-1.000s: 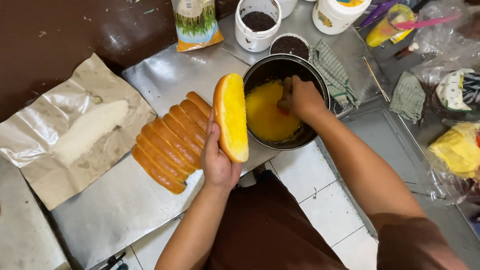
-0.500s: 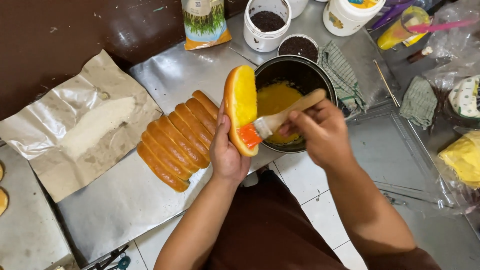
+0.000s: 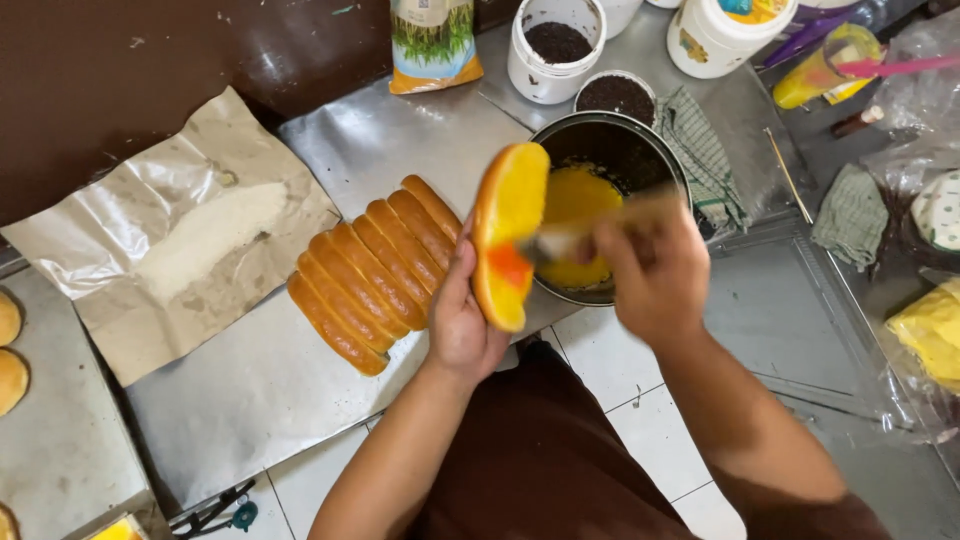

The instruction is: Brushing individual slices of bread with a yellow liquid coating using a pastry brush and arranging them on a metal tray.

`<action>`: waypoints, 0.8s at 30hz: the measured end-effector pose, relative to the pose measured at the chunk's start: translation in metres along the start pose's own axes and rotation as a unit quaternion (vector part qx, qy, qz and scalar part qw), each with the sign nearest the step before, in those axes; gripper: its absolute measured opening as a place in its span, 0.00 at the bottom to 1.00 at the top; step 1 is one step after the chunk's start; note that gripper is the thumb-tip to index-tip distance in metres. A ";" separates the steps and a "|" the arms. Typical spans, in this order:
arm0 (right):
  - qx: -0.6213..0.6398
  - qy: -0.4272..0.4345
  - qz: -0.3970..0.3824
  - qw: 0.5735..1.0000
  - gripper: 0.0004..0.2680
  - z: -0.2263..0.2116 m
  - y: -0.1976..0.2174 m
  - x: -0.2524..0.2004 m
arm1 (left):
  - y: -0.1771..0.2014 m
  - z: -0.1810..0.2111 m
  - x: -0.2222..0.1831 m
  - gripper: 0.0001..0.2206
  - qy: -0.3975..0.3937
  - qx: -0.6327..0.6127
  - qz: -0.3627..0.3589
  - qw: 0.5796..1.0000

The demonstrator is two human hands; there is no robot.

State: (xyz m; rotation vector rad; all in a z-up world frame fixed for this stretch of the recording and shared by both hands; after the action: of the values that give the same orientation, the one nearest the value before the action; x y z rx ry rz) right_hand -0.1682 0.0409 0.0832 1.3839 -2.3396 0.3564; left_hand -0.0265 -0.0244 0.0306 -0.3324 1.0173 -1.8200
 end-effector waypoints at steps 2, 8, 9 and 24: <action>0.000 -0.057 0.037 0.998 0.03 0.027 0.006 0.020 | -0.005 0.001 -0.008 0.25 0.017 -0.010 -0.039 0.999; 0.166 -0.162 0.219 0.948 0.04 0.086 0.039 0.038 | 0.019 0.011 -0.025 0.24 0.053 -0.054 -0.005 0.997; 0.163 -0.163 0.241 0.943 0.05 0.091 0.047 0.034 | 0.016 0.021 -0.028 0.23 0.053 -0.093 -0.012 0.994; 0.043 -0.117 0.231 0.965 0.04 0.059 0.076 -0.032 | 0.244 0.157 0.021 0.20 -0.112 0.036 0.133 0.984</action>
State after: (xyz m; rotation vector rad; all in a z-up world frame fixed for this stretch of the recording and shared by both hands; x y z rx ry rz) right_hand -0.2336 0.0782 0.0147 0.9422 -2.8721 0.4494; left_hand 0.2134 -0.1595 -0.0646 -0.3324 0.7964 -1.5348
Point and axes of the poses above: each hand's wrist, its own x-axis towards the middle knuckle, its own y-axis out of the back of the hand, z = x × y, the point moved 2 cm from there along x, towards the middle knuckle, and after that the axes turned 12 degrees about x, right-handed, at the moved point
